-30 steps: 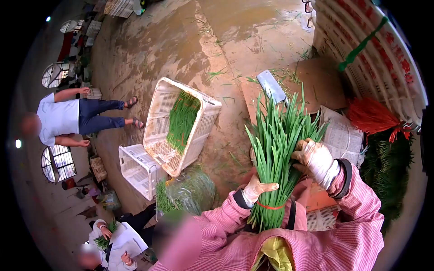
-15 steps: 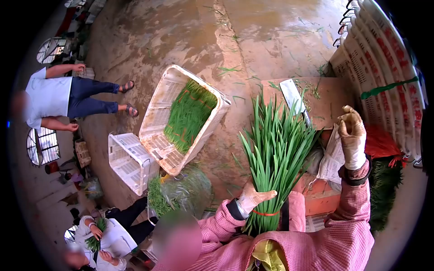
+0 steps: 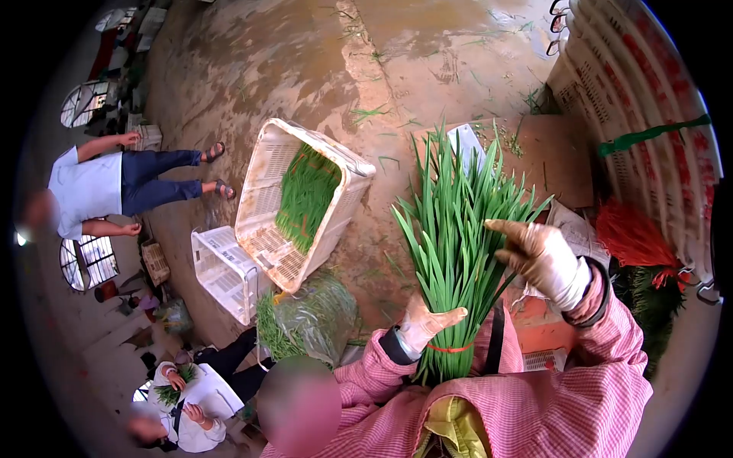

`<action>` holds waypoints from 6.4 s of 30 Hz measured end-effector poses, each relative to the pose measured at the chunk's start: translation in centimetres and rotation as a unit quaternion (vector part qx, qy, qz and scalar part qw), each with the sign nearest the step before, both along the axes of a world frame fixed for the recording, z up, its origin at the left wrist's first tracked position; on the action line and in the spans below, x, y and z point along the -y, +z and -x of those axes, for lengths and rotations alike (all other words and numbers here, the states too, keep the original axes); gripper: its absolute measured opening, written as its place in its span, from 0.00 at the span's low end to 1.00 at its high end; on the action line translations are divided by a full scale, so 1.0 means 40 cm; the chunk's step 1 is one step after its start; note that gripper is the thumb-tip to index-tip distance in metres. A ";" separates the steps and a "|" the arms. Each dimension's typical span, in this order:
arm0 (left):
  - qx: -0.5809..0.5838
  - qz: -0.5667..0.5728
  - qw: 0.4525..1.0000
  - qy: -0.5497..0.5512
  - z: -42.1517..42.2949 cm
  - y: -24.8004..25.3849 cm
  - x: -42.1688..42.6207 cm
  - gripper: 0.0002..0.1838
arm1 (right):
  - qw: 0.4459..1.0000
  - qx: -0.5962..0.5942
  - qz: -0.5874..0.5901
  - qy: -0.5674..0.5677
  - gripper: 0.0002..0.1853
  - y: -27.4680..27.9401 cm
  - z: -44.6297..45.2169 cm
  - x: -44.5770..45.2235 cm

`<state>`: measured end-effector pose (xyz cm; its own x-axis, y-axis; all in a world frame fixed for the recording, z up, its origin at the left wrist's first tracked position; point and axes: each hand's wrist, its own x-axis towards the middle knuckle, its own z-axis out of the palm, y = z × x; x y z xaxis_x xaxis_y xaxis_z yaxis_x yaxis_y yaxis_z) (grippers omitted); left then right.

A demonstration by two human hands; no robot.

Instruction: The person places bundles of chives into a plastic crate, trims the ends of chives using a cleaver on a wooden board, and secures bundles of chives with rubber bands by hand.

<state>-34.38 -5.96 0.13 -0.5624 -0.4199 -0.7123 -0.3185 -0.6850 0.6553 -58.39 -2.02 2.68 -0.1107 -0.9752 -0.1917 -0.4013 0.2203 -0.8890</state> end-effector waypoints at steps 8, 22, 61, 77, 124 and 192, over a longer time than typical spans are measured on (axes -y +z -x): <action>-0.010 -0.086 0.995 0.051 0.044 -0.019 -0.019 0.29 | 0.936 -0.190 -0.008 -0.296 0.10 -0.244 0.194 -0.112; 0.150 -0.310 0.756 0.557 0.063 -0.656 0.176 0.34 | 0.957 -0.112 -0.098 -0.249 0.36 -0.720 -0.016 -0.124; 0.383 0.441 0.718 -0.378 0.384 -0.827 0.317 0.51 | 0.959 -0.037 -0.253 -0.118 0.10 -0.713 0.070 -0.041; 0.391 0.475 0.696 -0.370 0.383 -0.847 0.301 0.48 | 0.964 -0.214 -0.129 -0.088 0.05 -1.040 -0.014 0.092; -0.205 -0.049 0.961 0.178 -0.415 0.526 -0.065 0.38 | 0.895 -0.151 0.380 0.181 0.10 0.480 -0.359 0.146; 0.153 0.287 0.892 0.314 -0.492 0.516 -0.114 0.48 | 0.901 -0.389 0.192 -0.004 0.35 0.221 -0.331 0.539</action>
